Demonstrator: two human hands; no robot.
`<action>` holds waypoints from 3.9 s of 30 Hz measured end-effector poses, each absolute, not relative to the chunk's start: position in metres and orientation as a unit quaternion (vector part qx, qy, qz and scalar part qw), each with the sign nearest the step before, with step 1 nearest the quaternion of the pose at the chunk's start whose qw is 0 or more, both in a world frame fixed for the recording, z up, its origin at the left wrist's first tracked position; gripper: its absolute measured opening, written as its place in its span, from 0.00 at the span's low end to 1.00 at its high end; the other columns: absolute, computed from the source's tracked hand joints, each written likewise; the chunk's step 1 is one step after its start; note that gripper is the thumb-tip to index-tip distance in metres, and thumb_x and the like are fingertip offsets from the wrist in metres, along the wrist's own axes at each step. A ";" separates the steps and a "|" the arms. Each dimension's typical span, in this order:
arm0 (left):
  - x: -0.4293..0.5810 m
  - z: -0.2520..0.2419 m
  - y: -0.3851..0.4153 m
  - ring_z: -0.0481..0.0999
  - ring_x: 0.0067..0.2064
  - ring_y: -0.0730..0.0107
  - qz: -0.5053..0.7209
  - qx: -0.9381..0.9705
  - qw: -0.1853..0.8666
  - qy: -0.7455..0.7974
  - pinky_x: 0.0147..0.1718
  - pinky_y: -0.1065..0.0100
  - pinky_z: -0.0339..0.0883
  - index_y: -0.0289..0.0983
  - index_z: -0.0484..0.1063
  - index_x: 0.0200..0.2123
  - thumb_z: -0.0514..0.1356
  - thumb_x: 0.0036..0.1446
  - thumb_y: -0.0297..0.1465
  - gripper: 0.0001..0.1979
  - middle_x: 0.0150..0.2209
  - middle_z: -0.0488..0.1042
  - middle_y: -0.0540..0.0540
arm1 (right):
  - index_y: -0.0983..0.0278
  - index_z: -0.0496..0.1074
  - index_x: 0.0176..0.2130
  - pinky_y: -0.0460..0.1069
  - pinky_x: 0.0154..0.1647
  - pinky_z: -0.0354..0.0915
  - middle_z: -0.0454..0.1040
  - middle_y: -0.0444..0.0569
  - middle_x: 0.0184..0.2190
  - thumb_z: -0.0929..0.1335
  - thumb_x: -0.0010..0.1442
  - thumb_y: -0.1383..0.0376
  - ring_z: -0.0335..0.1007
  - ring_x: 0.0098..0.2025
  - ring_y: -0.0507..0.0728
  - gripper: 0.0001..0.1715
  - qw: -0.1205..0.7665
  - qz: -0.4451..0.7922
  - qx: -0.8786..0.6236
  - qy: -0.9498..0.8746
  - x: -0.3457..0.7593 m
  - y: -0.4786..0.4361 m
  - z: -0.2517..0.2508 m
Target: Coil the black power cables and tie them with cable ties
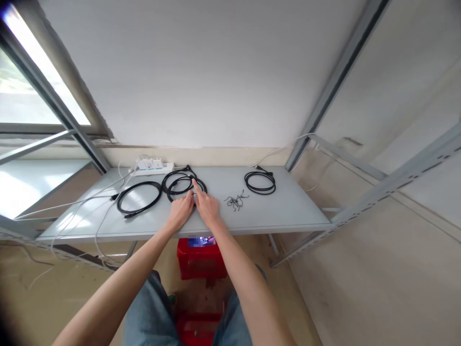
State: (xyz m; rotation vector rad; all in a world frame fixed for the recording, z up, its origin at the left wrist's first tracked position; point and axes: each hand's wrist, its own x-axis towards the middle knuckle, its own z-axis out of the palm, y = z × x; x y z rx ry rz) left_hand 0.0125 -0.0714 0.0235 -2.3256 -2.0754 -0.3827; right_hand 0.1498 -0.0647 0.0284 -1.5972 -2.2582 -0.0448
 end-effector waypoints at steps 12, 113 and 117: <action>0.014 0.025 -0.072 0.83 0.43 0.54 -0.117 -0.734 0.002 -0.669 0.42 0.63 0.67 0.38 0.64 0.54 0.41 0.75 0.34 0.16 0.40 0.82 0.38 | 0.51 0.27 0.77 0.46 0.43 0.67 0.80 0.48 0.46 0.55 0.76 0.63 0.77 0.41 0.55 0.40 0.167 -0.023 -0.566 -0.807 0.149 -0.064 0.032; 0.006 0.014 -0.064 0.82 0.42 0.54 -0.177 -0.756 -0.062 -0.626 0.38 0.64 0.66 0.32 0.60 0.64 0.49 0.70 0.33 0.22 0.40 0.81 0.38 | 0.51 0.49 0.76 0.50 0.46 0.67 0.73 0.47 0.35 0.58 0.72 0.72 0.70 0.38 0.57 0.39 0.350 -0.080 -0.401 -0.843 0.152 -0.059 -0.001; 0.006 0.015 -0.065 0.81 0.41 0.53 -0.179 -0.757 -0.066 -0.624 0.37 0.63 0.65 0.33 0.60 0.63 0.49 0.70 0.34 0.22 0.39 0.81 0.38 | 0.52 0.52 0.75 0.49 0.46 0.67 0.73 0.47 0.34 0.58 0.72 0.71 0.70 0.37 0.57 0.38 0.357 -0.080 -0.397 -0.842 0.153 -0.059 -0.003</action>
